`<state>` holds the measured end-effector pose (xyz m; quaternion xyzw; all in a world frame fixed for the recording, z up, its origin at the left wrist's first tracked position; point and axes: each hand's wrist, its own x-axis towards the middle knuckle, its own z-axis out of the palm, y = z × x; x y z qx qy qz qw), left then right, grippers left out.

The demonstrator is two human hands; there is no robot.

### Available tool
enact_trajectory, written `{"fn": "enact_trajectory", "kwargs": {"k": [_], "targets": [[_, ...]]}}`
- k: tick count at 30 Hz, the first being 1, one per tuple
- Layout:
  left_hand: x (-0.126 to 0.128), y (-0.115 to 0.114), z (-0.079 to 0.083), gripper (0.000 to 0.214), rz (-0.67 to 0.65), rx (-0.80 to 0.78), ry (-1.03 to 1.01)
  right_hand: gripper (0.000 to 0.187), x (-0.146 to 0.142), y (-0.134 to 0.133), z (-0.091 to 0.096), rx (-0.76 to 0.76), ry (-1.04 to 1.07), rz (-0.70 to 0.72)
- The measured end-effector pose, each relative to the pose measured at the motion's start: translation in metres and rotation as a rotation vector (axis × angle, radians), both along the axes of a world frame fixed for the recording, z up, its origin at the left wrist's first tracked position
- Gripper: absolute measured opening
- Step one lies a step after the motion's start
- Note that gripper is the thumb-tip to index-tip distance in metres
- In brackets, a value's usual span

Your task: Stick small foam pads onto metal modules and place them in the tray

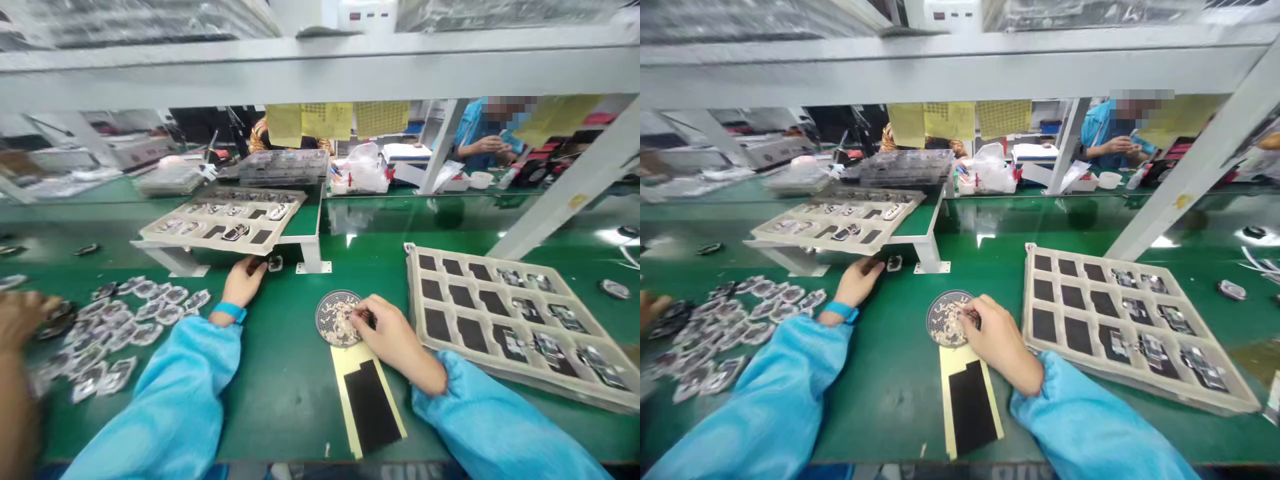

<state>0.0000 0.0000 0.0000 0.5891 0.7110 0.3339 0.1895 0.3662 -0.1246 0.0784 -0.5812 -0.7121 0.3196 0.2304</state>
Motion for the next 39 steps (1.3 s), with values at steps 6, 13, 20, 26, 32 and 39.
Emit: {"fn": "enact_trajectory", "kwargs": {"k": [6,13,20,26,32,39], "targets": [[0.011,-0.004,0.001,0.054,-0.057,-0.028,-0.051,0.021,-0.001,0.0,0.001,-0.003,-0.021,-0.021],[0.023,-0.01,0.001,0.044,-0.215,-0.075,-0.063,0.022,-0.006,-0.003,0.005,-0.02,-0.013,-0.004],[0.039,-0.027,0.011,0.047,-0.127,-0.035,-0.154,0.014,-0.007,-0.004,0.007,0.0,0.089,0.018],[0.107,-0.058,0.041,0.028,-0.405,0.143,-0.16,0.023,-0.01,-0.005,0.019,0.075,0.192,-0.002],[0.2,-0.023,0.078,0.021,-0.825,0.165,-0.026,0.023,-0.015,-0.006,0.023,0.143,0.212,0.041],[0.283,0.083,0.051,0.049,-1.077,0.213,0.285,0.042,0.026,-0.004,0.036,0.231,0.025,0.15]]}}
